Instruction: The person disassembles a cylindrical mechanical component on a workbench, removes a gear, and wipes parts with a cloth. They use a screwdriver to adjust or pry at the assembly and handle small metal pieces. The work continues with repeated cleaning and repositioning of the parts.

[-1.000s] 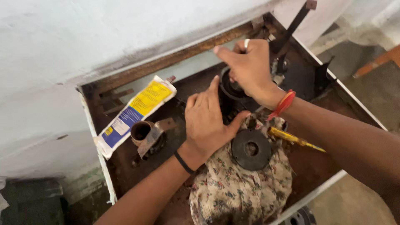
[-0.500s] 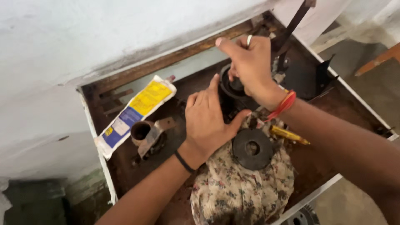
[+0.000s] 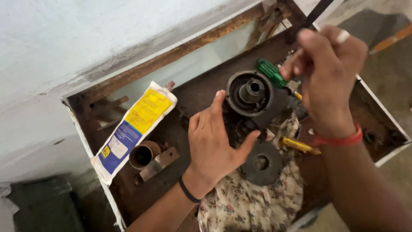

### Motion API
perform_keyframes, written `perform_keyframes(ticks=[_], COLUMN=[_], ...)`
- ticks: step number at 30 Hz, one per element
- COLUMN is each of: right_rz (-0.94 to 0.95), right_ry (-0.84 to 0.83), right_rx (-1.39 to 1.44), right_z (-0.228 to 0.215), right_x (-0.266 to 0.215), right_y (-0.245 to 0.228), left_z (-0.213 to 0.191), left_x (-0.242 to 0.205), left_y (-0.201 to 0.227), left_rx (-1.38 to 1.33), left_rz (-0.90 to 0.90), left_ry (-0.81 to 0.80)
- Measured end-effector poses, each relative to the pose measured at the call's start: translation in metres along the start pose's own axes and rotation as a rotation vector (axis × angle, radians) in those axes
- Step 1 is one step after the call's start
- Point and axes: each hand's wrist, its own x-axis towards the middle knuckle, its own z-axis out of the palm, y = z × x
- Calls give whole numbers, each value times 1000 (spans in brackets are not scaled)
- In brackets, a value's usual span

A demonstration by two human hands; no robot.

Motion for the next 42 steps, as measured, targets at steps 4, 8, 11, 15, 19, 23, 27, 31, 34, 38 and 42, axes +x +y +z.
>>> perform_keyframes(ticks=[4,8,11,15,19,23,27,31,34,38,42], right_rz=[124,426,576,665,587,581,610,634,660,716,679], right_ry=[125,165,174,64,-17,13,33,55,84,148,175], right_rx=[-105,-234,17,124,48,108,178,264,284,310,292], right_z=[-14,-25,-36,-51,-55,-57,-46,-31,-29,-35,-46], right_x=[-36,-62,-62,-49,-15,4,2,-1,0,6,7], right_y=[-22,-35,-27,-20,-25,-35,-42,-47,-48,-43,-36], left_z=[-5,-20,-20,-9,16,31,37,45,50,57,59], left_x=[15,38,59,81,111,122,128,133,132,136,131], left_y=[18,43,61,81,76,68,54,52,53,50,51], left_rx=[-53,-9,-56,-346,-509,-462,-425,-442,-474,-432,-372], left_rz=[-150,-277,-301,-431,-572,-601,-508,-561,-688,-659,-632], left_ry=[15,39,44,111,88,-21,-85,-23,50,115,153])
